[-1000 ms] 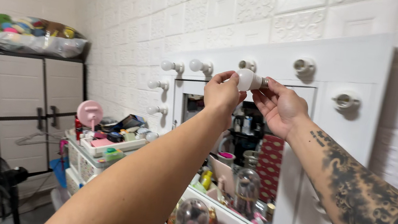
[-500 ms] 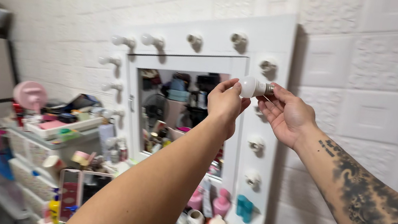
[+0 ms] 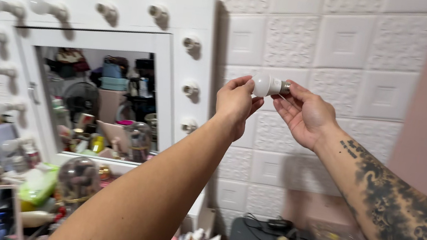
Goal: The person removes several light bulbs from a vanity mirror and places them into a plastic container on a nearby table. They then take bulbs from the container and screw them into different sockets around the mirror frame, repeating the process multiple times.
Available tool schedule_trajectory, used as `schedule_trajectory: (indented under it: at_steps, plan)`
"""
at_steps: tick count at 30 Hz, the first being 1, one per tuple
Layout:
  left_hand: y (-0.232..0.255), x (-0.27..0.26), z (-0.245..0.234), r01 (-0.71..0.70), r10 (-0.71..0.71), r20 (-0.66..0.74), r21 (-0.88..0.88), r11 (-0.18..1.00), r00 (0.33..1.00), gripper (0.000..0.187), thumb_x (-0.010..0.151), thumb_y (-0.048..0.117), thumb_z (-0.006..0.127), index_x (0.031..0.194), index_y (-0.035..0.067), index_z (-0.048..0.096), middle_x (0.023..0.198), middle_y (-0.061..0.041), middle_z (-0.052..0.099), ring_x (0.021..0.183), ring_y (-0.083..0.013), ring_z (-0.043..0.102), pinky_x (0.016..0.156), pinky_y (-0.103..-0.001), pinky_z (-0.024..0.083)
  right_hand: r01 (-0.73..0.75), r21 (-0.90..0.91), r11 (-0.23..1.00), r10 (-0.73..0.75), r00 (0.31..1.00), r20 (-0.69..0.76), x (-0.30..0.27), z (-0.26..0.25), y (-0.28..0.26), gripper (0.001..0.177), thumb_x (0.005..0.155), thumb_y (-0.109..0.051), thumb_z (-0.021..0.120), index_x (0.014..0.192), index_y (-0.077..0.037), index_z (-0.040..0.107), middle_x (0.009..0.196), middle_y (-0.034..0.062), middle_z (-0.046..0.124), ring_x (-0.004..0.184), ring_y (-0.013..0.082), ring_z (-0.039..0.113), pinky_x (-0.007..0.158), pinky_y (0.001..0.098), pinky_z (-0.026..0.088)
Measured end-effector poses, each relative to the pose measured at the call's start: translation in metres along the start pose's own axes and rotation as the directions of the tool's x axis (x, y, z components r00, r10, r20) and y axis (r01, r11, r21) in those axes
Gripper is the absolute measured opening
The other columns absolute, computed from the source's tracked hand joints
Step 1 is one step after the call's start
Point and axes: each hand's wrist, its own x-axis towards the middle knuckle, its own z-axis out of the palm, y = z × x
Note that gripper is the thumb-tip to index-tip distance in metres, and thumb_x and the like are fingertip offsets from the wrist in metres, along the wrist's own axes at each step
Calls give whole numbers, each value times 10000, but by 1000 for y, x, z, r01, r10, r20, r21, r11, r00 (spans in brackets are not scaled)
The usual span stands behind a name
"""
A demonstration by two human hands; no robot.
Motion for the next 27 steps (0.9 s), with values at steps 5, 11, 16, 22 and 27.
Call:
schedule_trajectory:
  at_steps: [5, 11, 16, 22, 27]
  plan:
    - [-37, -2, 69, 22, -21, 66, -19, 1000, 998, 335, 1021, 171, 500, 1326, 57, 579, 1271, -121, 617, 957, -182, 669, 835, -277, 610, 22, -32, 999, -23, 999, -37, -9, -67, -43, 305, 1024, -147, 515, 1285, -18, 606, 1206, 105, 627, 1147, 187, 666, 1017, 305, 601]
    - [-86, -8, 148, 74, -69, 87, -56, 996, 994, 345, 1014, 164, 486, 1329, 56, 579, 1241, -133, 623, 928, -183, 670, 820, -274, 613, 20, -80, 997, -26, 997, -73, -13, -150, -90, 295, 1025, -148, 525, 1276, -17, 608, 1201, 106, 629, 1137, 187, 664, 1022, 307, 602]
    - [-135, -10, 201, 83, -76, 89, -81, 993, 993, 335, 1000, 148, 507, 1311, 46, 580, 1233, -137, 629, 936, -188, 672, 820, -283, 612, -6, -97, 995, -3, 996, -90, -6, -222, -109, 296, 1022, -143, 518, 1275, -16, 603, 1179, 108, 639, 1110, 194, 677, 1015, 317, 599]
    - [-194, -3, 238, 157, -157, 36, -18, 987, 987, 336, 980, 200, 582, 1279, 49, 600, 1248, -109, 614, 977, -192, 673, 854, -290, 609, -53, -108, 993, 40, 992, -119, 8, -293, -106, 302, 1035, -157, 526, 1289, -4, 585, 1151, 100, 640, 1066, 184, 675, 994, 324, 603]
    - [-242, 16, 255, 189, -187, 57, -19, 982, 981, 342, 964, 214, 620, 1263, 48, 608, 1226, -109, 628, 962, -193, 668, 843, -296, 608, -90, -124, 988, 66, 981, -183, 21, -344, -93, 319, 1026, -133, 504, 1307, 1, 575, 1130, 120, 638, 1043, 209, 693, 969, 321, 602]
